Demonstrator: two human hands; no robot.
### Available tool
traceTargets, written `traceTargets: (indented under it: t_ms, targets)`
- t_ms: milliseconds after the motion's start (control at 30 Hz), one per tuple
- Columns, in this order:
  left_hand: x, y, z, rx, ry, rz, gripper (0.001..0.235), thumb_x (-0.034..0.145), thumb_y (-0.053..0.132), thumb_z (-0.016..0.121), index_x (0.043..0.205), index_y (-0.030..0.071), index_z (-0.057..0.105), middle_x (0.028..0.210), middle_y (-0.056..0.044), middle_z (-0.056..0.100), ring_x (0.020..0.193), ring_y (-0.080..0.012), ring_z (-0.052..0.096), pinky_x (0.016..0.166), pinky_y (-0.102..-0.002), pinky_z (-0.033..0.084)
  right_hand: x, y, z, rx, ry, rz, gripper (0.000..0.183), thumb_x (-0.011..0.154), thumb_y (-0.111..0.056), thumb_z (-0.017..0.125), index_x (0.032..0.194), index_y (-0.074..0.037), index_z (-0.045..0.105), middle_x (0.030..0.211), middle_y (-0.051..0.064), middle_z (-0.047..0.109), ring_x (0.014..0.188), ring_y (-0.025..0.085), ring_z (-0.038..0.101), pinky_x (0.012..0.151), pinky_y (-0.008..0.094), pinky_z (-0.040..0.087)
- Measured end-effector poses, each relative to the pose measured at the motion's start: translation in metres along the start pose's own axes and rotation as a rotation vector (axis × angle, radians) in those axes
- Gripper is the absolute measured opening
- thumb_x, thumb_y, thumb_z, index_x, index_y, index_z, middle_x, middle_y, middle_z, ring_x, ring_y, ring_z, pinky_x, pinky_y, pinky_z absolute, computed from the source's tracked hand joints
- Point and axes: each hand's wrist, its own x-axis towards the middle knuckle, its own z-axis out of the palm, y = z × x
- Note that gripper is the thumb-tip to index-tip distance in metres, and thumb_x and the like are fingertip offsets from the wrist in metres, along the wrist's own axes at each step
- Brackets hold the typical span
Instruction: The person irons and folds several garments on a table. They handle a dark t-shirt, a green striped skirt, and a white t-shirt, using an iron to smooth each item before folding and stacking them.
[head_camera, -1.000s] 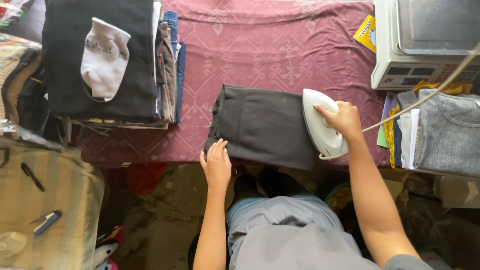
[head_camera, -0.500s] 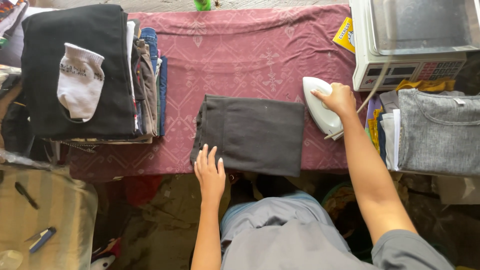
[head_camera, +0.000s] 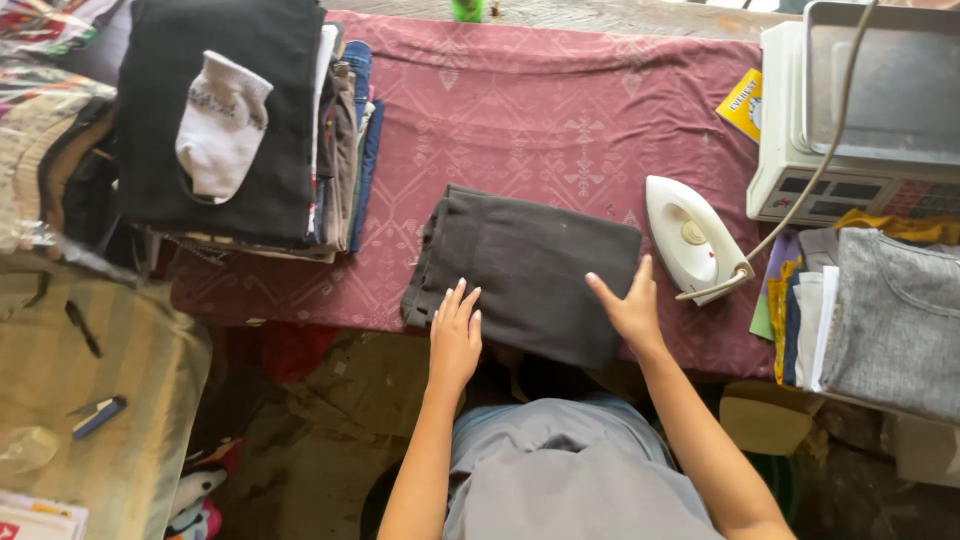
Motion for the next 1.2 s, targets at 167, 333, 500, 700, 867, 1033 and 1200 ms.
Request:
traceTargets:
  t_ms: [167, 333, 500, 700, 867, 1033, 1200]
  targets:
    - [0.003, -0.004, -0.001, -0.106, -0.011, -0.064, 0.047, 0.105, 0.036, 0.049, 0.146, 0.014, 0.052, 0.162, -0.007, 0.041, 0.152, -0.0288, 0.033, 0.121, -0.051, 0.025, 0.001, -0.042, -0.01, 0.715, -0.282, 0.324, 0.063, 0.084, -0.011, 0.08, 0.14, 0.001, 0.054, 0.128, 0.012, 0.066, 0.115, 0.02, 0.065, 0.097, 0.033, 0.054]
    - [0.014, 0.012, -0.021, -0.693, 0.013, -0.266, 0.067, 0.105, 0.056, 0.039, 0.157, 0.013, 0.04, 0.159, -0.014, 0.045, 0.148, -0.0265, 0.041, 0.122, -0.045, 0.032, -0.015, -0.106, -0.034, 0.632, -0.353, 0.102, 0.06, 0.082, -0.005, 0.079, 0.138, -0.006, 0.056, 0.124, 0.005, 0.067, 0.115, 0.015, 0.064, 0.098, 0.031, 0.053]
    - [0.062, 0.035, -0.064, -1.251, -0.184, -0.448, 0.086, 0.09, 0.077, 0.016, 0.16, 0.028, 0.029, 0.149, -0.016, 0.052, 0.131, -0.0319, 0.057, 0.11, -0.048, 0.038, -0.028, -0.164, -0.074, 0.053, -0.397, -0.238, 0.044, 0.086, -0.006, 0.086, 0.124, -0.01, 0.065, 0.102, 0.011, 0.074, 0.096, 0.021, 0.07, 0.09, 0.036, 0.055]
    - [0.127, 0.062, -0.082, -1.572, -0.402, 0.018, 0.102, 0.093, 0.083, 0.022, 0.164, 0.01, 0.032, 0.159, -0.009, 0.045, 0.143, -0.0236, 0.045, 0.121, -0.041, 0.032, -0.03, -0.199, -0.098, -0.384, -0.342, -1.191, 0.054, 0.065, 0.002, 0.072, 0.116, -0.016, 0.067, 0.14, 0.003, 0.067, 0.137, 0.025, 0.058, 0.107, 0.044, 0.046]
    - [0.156, 0.033, -0.065, -1.383, -0.356, -0.008, 0.092, 0.099, 0.073, 0.037, 0.161, 0.005, 0.034, 0.161, -0.009, 0.044, 0.146, -0.0227, 0.043, 0.121, -0.037, 0.033, -0.046, -0.153, -0.042, -0.645, -0.413, -1.181, 0.059, 0.067, -0.004, 0.073, 0.125, -0.014, 0.065, 0.146, 0.007, 0.059, 0.139, 0.031, 0.048, 0.111, 0.05, 0.038]
    - [0.128, -0.018, -0.024, -0.936, -0.2, -0.552, 0.089, 0.091, 0.055, 0.053, 0.161, 0.018, 0.012, 0.159, -0.005, 0.038, 0.142, -0.0225, 0.037, 0.107, -0.047, 0.033, -0.059, -0.1, -0.036, -0.151, -0.549, -0.725, 0.047, 0.087, -0.014, 0.076, 0.132, -0.01, 0.064, 0.15, 0.012, 0.053, 0.143, 0.034, 0.046, 0.115, 0.046, 0.038]
    - [0.064, -0.024, 0.033, -0.64, 0.065, -0.288, 0.091, 0.089, 0.035, 0.075, 0.158, 0.003, 0.025, 0.15, -0.025, 0.047, 0.135, -0.0336, 0.051, 0.112, -0.042, 0.042, 0.018, -0.044, -0.096, -0.579, 0.339, -0.547, 0.055, 0.094, -0.027, 0.075, 0.142, -0.007, 0.055, 0.144, 0.022, 0.055, 0.132, 0.043, 0.055, 0.111, 0.053, 0.044]
